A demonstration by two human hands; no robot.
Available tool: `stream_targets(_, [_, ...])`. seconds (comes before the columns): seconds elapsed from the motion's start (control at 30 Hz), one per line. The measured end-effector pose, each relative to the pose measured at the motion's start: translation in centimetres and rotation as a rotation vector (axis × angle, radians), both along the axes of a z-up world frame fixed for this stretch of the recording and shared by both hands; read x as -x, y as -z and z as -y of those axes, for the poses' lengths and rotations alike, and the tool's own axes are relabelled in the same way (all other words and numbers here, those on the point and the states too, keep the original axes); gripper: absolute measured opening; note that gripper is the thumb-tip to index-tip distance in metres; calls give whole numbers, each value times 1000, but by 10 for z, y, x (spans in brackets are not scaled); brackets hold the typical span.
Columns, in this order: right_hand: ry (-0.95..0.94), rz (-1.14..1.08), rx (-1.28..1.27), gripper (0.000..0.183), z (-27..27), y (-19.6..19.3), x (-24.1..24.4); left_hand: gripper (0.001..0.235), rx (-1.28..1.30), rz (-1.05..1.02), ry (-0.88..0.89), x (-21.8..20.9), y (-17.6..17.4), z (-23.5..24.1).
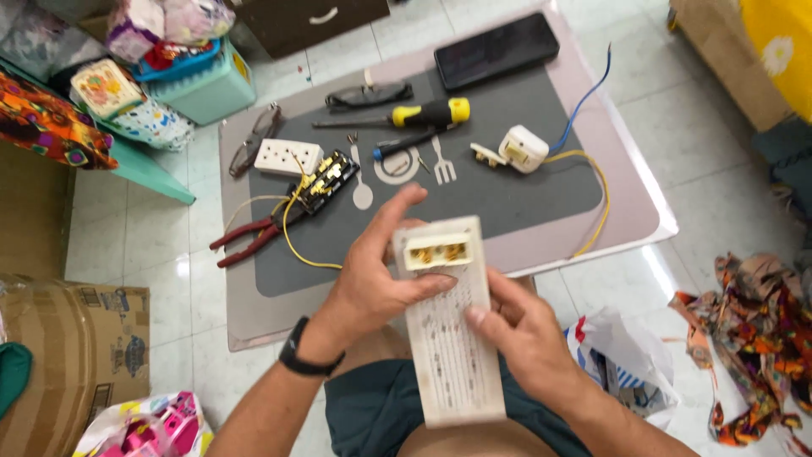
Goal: The person uses a screwdriver to tighten screws on a small white electrical component. They then pick up a perforated white board and insert a component into it, securing it with the screwdriver. The person continues to manipulate wires and components on the board.
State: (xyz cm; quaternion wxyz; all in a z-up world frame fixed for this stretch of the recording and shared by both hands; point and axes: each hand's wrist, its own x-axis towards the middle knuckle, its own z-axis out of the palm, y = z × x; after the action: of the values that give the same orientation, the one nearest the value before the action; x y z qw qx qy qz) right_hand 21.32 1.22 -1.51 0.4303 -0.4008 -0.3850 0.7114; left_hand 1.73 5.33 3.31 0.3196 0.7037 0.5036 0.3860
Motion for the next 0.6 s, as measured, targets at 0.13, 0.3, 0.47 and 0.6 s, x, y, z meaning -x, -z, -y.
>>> stream_targets(0.13, [14, 167, -244, 55, -42, 0, -7, 100, 317, 403, 154, 8, 27, -31])
stream_targets(0.3, [-36, 234, -181, 57, -73, 13, -6, 52, 511, 471, 145, 14, 45, -48])
stream_targets(0.47, [-48, 268, -122, 56, -80, 9, -5, 41, 463, 433, 140, 17, 48, -54])
stream_targets(0.6, [-47, 250, -109, 55, -82, 12, -5, 40, 509, 474, 124, 14, 55, -53])
